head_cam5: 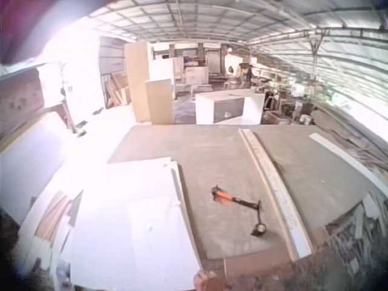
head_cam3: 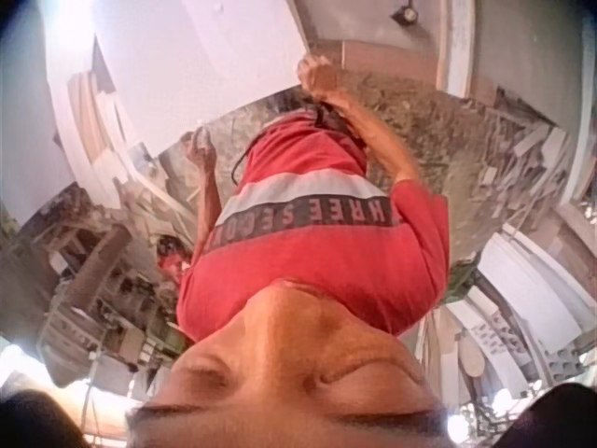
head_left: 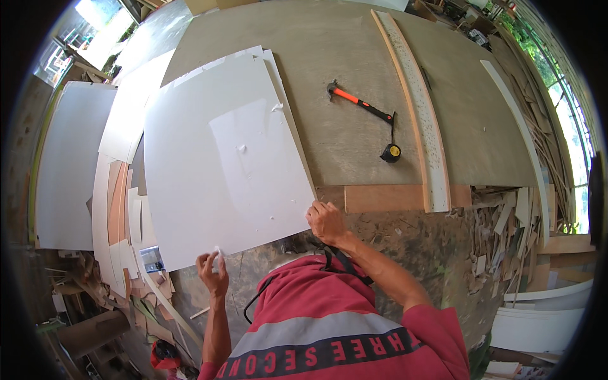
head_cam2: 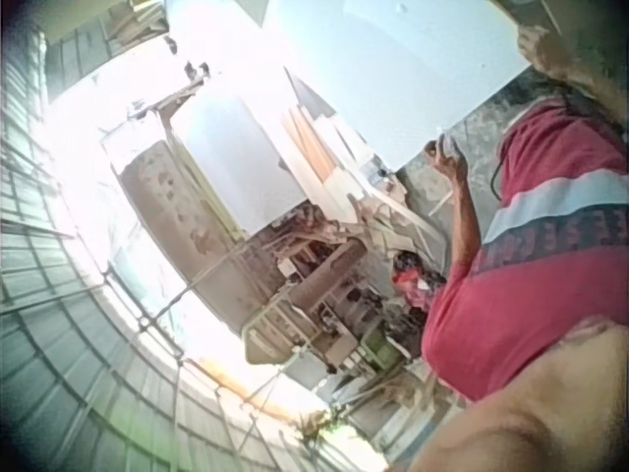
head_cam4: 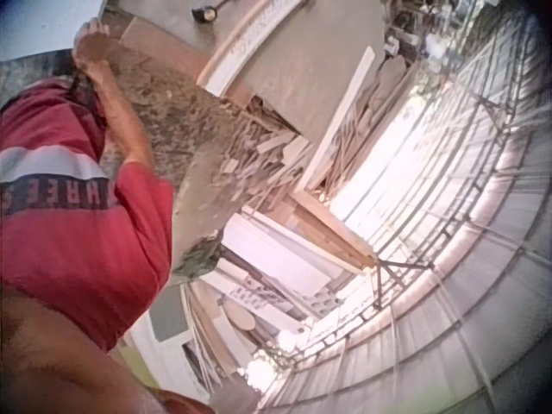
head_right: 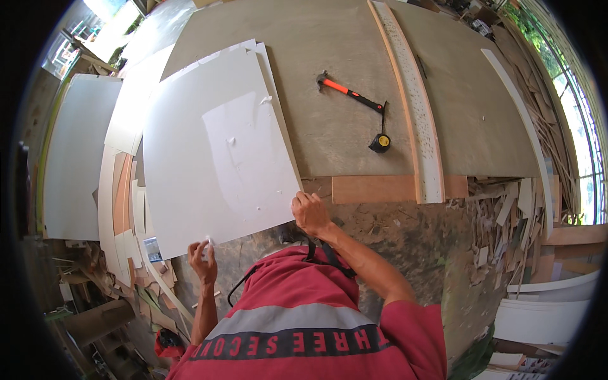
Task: The person peels a white protective film from several rectangular boards by hand.
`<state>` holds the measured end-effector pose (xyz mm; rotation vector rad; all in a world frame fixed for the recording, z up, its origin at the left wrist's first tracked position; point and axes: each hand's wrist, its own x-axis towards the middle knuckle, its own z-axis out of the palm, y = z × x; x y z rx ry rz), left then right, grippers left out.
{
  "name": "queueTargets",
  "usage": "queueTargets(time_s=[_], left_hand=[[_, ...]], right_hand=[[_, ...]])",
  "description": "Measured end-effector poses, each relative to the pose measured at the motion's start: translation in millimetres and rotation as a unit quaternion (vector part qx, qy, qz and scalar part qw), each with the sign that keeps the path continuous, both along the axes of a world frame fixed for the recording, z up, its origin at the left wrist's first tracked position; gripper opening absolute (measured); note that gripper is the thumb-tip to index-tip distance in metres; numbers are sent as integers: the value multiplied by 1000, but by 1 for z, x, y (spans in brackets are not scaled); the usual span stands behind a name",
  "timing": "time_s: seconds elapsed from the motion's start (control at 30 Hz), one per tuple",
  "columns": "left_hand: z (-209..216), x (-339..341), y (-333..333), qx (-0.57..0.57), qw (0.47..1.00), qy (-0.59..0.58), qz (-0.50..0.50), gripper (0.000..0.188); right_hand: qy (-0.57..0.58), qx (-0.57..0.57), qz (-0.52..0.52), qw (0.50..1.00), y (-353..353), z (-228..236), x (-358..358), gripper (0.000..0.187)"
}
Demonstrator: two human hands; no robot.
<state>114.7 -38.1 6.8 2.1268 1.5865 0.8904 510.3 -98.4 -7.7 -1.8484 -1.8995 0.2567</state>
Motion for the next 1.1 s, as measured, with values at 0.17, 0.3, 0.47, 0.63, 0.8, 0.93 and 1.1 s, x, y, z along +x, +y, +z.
queueTargets(time_s=[0.17, 0.3, 0.47, 0.63, 0.8, 0.93, 1.1], left_hand=[[-16, -15, -47, 3, 1000, 26, 1, 21], [1, 60, -21, 11, 996, 0, -88, 34], [23, 168, 21, -220, 935, -93, -263, 53], [13, 214, 51, -235, 887, -82, -389, 24], [8, 200, 56, -262, 894, -63, -358, 14], [10, 189, 56, -255, 900, -71, -346, 14], [7, 185, 54, -243, 899, -100, -350, 16]], right_hand=[[277, -91, -89, 952, 7, 0, -2, 23], [348, -177, -119, 913, 13, -1, 4, 28], [363, -249, -104, 892, 28, 18, -1, 25], [457, -232, -77, 855, 24, 23, -3, 21], [369, -101, -154, 911, -8, 25, 8, 18], [228, -100, -197, 948, -31, 16, -1, 18], [162, -105, -271, 943, -28, 21, -38, 23]])
